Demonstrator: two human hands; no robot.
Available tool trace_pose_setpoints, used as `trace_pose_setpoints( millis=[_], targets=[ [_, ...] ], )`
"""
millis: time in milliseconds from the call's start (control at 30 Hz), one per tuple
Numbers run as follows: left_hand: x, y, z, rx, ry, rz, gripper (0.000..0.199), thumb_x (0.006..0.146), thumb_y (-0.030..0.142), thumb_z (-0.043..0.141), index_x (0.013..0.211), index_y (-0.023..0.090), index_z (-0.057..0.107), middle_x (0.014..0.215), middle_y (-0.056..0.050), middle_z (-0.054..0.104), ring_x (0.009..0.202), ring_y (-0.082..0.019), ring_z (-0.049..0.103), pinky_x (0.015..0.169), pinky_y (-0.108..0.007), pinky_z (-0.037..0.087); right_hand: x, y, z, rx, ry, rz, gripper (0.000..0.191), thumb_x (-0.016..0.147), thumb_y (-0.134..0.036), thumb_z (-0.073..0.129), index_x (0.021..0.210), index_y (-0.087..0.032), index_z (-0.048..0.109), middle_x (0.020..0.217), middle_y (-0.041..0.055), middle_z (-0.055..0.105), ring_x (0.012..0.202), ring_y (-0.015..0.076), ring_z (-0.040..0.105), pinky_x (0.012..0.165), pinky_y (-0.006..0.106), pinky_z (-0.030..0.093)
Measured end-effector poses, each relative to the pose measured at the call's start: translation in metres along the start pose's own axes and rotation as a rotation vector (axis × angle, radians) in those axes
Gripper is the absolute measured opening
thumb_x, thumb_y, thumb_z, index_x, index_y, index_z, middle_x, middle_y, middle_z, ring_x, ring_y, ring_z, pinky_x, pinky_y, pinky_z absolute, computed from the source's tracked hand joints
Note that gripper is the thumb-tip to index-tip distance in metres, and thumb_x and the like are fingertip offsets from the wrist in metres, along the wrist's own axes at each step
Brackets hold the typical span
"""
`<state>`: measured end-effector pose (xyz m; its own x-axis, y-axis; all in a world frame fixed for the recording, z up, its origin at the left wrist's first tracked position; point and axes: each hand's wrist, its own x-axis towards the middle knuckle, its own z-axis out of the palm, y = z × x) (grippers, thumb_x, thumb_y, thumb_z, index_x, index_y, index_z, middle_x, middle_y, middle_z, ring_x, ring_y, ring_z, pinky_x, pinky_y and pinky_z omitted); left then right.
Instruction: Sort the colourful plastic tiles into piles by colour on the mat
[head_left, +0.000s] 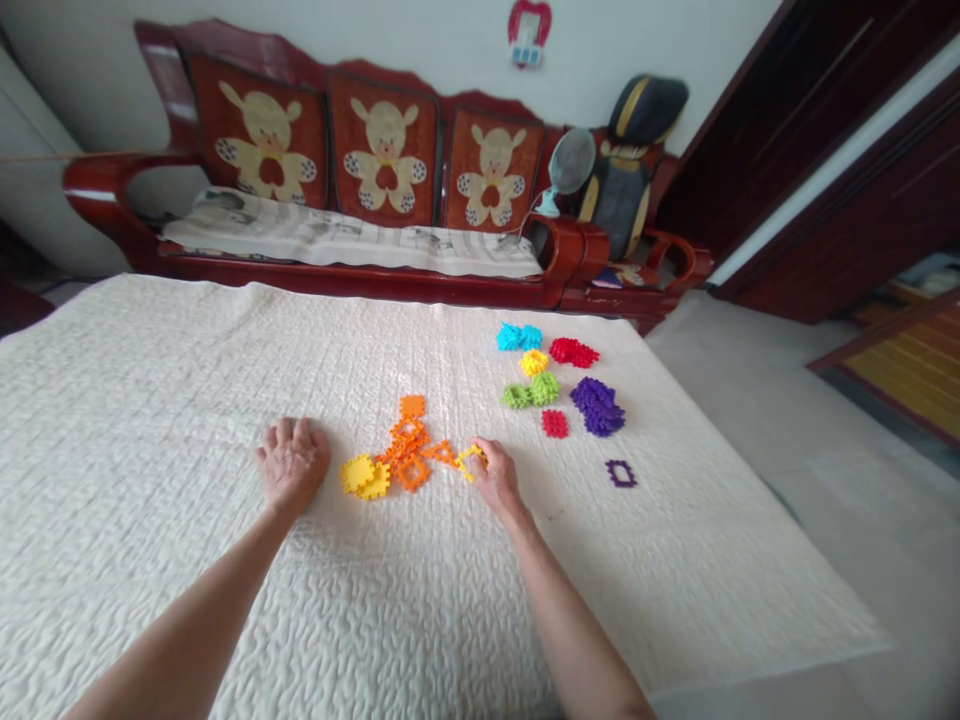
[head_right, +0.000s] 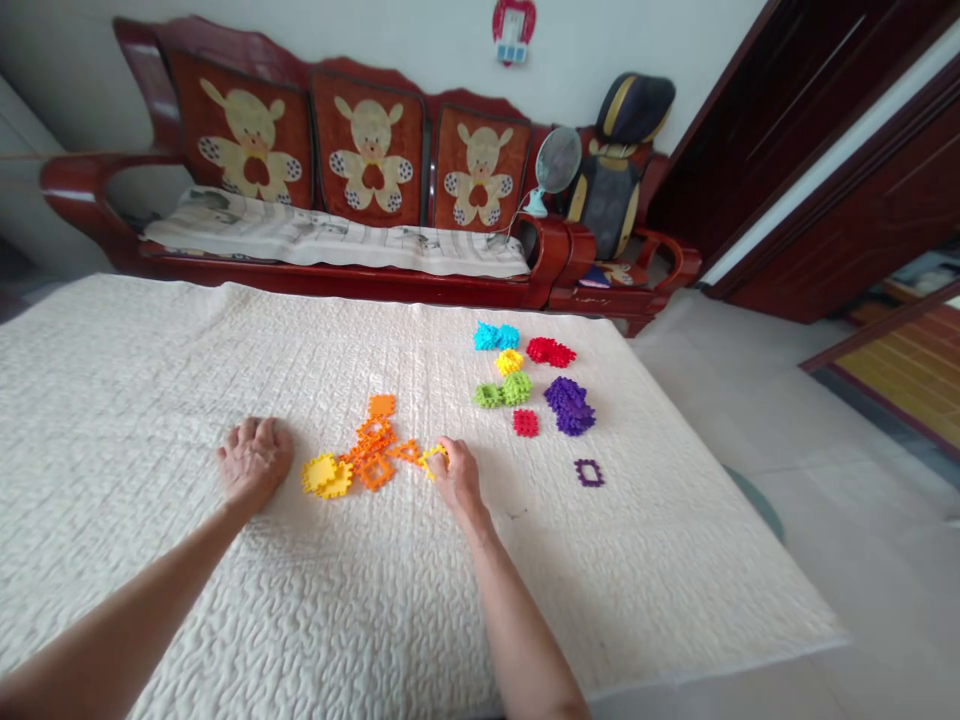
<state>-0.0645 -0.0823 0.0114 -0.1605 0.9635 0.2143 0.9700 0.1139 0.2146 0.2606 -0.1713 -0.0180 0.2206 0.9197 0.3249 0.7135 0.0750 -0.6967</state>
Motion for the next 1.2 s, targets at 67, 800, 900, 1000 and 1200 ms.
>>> trace_pose_setpoints(
  millis=[67, 800, 900, 1000, 1200],
  targets=[
    [0.000, 0.000, -0.001, -0.004, 0.002, 0.001, 0.037, 0.094, 0.034, 0.035, 0.115, 0.018, 0.060, 0.127, -0.018, 0.059, 0.125, -0.037, 0.047, 0.098, -0.053, 0.042, 0.003, 0.009, -0.010, -0.031, 0.017, 0.020, 0.037, 0.081, -0.018, 0.049, 0.112, -0.018, 0.068, 0.097, 0.0093, 0.070, 0.088, 0.0219, 0.066, 0.082, 0.034, 0.055],
    [0.003, -0.007, 0.010, 0.113, 0.017, 0.005, 0.048, 0.097, 0.041, 0.017, 0.122, 0.026, 0.055, 0.134, -0.009, 0.058, 0.124, -0.031, 0.048, 0.095, -0.045, 0.041, 0.105, 0.030, -0.100, -0.143, 0.142, 0.044, 0.042, 0.073, -0.036, 0.070, 0.111, -0.019, 0.065, 0.111, 0.0100, 0.070, 0.099, 0.0253, 0.065, 0.090, 0.041, 0.053],
    [0.003, -0.009, 0.012, 0.124, 0.007, 0.001, 0.050, 0.096, 0.042, 0.015, 0.122, 0.028, 0.055, 0.135, -0.009, 0.058, 0.124, -0.031, 0.049, 0.094, -0.045, 0.042, 0.177, 0.059, -0.128, -0.279, 0.123, 0.200, 0.040, 0.071, -0.032, 0.071, 0.108, -0.019, 0.067, 0.109, 0.0088, 0.072, 0.100, 0.0236, 0.066, 0.092, 0.036, 0.051],
    [0.002, -0.009, 0.012, 0.120, -0.001, 0.008, 0.050, 0.094, 0.043, 0.016, 0.127, 0.032, 0.052, 0.136, -0.009, 0.057, 0.125, -0.031, 0.048, 0.095, -0.046, 0.041, 0.220, 0.083, -0.135, -0.384, 0.036, 0.311, 0.037, 0.073, -0.031, 0.070, 0.107, -0.017, 0.069, 0.106, 0.0082, 0.074, 0.098, 0.0222, 0.068, 0.090, 0.032, 0.051],
    [0.001, -0.010, 0.010, 0.121, -0.014, 0.016, 0.052, 0.093, 0.045, 0.012, 0.130, 0.032, 0.047, 0.139, -0.009, 0.055, 0.126, -0.033, 0.046, 0.093, -0.048, 0.042, 0.230, 0.104, -0.121, -0.495, -0.047, 0.359, 0.038, 0.076, -0.037, 0.070, 0.109, -0.019, 0.070, 0.106, 0.0091, 0.074, 0.102, 0.0240, 0.069, 0.087, 0.031, 0.051]
  ],
)
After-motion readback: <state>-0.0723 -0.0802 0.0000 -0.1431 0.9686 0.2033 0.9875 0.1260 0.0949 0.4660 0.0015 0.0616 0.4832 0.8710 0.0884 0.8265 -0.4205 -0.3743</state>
